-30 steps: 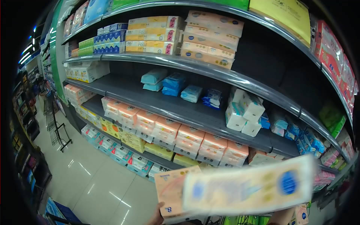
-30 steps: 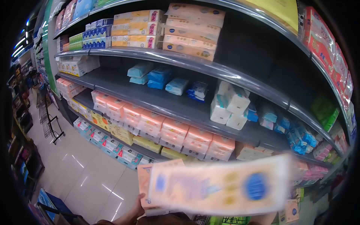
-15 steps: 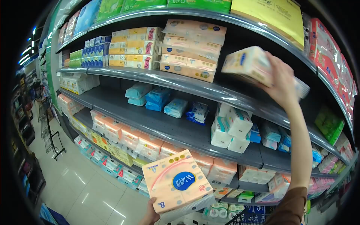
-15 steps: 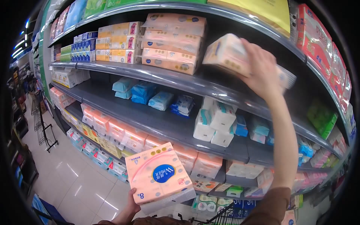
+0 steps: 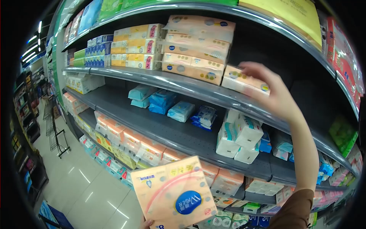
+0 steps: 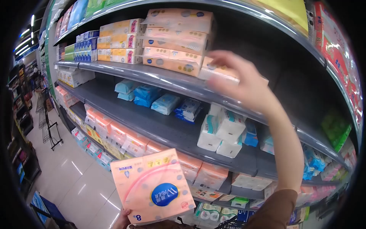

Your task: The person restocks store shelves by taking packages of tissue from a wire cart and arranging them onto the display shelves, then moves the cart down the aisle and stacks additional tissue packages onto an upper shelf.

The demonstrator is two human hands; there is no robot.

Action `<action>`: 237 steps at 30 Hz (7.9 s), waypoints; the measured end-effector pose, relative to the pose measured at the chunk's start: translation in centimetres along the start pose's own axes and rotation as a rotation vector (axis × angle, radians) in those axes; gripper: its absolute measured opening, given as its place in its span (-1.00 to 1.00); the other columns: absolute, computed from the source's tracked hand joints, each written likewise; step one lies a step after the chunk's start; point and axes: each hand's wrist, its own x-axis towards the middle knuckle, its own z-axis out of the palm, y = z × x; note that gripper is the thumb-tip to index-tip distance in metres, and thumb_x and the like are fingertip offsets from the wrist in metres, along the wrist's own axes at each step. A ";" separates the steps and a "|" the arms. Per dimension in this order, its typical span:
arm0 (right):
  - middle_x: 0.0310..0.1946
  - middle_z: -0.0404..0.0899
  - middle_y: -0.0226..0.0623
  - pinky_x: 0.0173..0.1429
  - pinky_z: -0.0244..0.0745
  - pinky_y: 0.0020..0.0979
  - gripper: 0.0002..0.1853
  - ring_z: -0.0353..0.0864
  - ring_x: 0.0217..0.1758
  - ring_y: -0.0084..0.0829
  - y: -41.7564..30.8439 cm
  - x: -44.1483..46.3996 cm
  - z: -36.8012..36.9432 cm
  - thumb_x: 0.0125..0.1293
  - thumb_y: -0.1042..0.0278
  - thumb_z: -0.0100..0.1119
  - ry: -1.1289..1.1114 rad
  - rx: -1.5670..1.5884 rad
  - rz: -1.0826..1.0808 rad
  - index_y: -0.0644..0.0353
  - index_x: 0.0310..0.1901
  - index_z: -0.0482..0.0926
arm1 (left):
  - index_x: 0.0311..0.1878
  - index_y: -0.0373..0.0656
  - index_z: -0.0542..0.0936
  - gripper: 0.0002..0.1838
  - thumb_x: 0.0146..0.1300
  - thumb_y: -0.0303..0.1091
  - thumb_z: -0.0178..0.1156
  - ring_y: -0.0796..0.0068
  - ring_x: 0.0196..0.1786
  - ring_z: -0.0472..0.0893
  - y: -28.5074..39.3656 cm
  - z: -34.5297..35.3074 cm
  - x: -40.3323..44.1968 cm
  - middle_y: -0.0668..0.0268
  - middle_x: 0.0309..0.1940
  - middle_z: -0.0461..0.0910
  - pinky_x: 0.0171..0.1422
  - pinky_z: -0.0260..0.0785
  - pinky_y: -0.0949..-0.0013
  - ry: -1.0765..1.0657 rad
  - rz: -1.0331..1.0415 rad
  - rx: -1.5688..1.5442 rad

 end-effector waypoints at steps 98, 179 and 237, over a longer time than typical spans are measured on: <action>0.38 0.42 0.03 0.48 0.25 -0.20 -0.26 0.41 0.41 -0.02 15.2 9.3 1.1 0.39 -0.10 0.20 0.347 -0.920 0.038 0.21 0.46 0.33 | 0.11 -0.26 0.55 -0.74 0.37 -0.59 0.19 0.28 0.09 0.64 1.4 0.5 15.3 0.15 0.05 0.58 0.20 0.49 0.34 -0.815 0.165 0.635; 0.46 0.28 -0.19 0.47 0.35 -0.16 0.35 0.36 0.48 -0.24 -32.2 -59.2 13.2 -0.20 0.27 0.75 1.301 0.370 1.644 0.26 0.58 -0.02 | 0.54 -0.23 0.16 0.09 0.00 -0.32 0.64 0.23 0.41 0.44 -19.4 23.4 0.6 0.13 0.44 0.37 0.50 0.30 0.13 -1.601 -0.651 0.442; 0.53 0.24 -0.01 0.54 0.23 -0.03 -0.44 0.19 0.58 0.12 11.1 6.7 1.5 0.44 0.08 0.02 0.499 -1.090 0.201 0.00 0.43 0.45 | 0.34 -0.21 0.44 -0.63 0.51 -0.51 0.07 0.40 0.11 0.68 -3.3 -0.1 13.3 0.24 0.11 0.63 0.19 0.50 0.35 -0.557 0.003 0.688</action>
